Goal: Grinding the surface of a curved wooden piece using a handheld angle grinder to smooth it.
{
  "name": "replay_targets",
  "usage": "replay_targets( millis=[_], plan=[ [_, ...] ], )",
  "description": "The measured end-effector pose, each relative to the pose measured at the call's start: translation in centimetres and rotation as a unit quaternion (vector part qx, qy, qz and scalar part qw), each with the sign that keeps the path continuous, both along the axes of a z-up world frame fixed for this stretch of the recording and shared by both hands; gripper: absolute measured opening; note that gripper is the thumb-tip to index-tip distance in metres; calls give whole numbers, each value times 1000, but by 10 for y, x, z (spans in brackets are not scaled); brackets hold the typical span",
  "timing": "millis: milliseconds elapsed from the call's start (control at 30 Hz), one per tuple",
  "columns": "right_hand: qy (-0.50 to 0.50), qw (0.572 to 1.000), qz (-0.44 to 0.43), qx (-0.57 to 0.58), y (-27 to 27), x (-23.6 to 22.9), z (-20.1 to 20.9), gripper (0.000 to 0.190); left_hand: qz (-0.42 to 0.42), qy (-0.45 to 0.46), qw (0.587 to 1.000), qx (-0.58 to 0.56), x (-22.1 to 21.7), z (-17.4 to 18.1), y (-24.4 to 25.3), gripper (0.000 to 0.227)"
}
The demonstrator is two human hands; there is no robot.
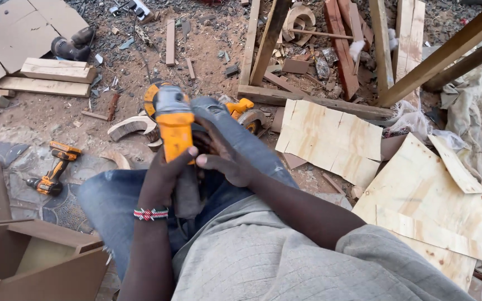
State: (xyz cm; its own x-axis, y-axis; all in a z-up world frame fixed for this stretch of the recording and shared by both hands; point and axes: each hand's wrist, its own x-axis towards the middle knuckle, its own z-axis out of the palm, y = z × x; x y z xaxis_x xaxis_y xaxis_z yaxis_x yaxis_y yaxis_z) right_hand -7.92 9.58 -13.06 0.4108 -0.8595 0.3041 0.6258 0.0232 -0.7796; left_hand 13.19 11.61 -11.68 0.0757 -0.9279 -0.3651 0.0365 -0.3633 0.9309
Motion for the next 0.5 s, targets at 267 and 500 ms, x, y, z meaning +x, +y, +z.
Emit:
replay_targets(
  millis=[267, 500],
  plan=[
    [245, 933, -72, -253, 35, -60, 89, 37, 154, 242, 958, -24, 34, -23, -36, 30],
    [331, 910, -169, -184, 42, -106, 134, 23, 201, 363, 906, -79, 49, -30, -50, 51]
  ],
)
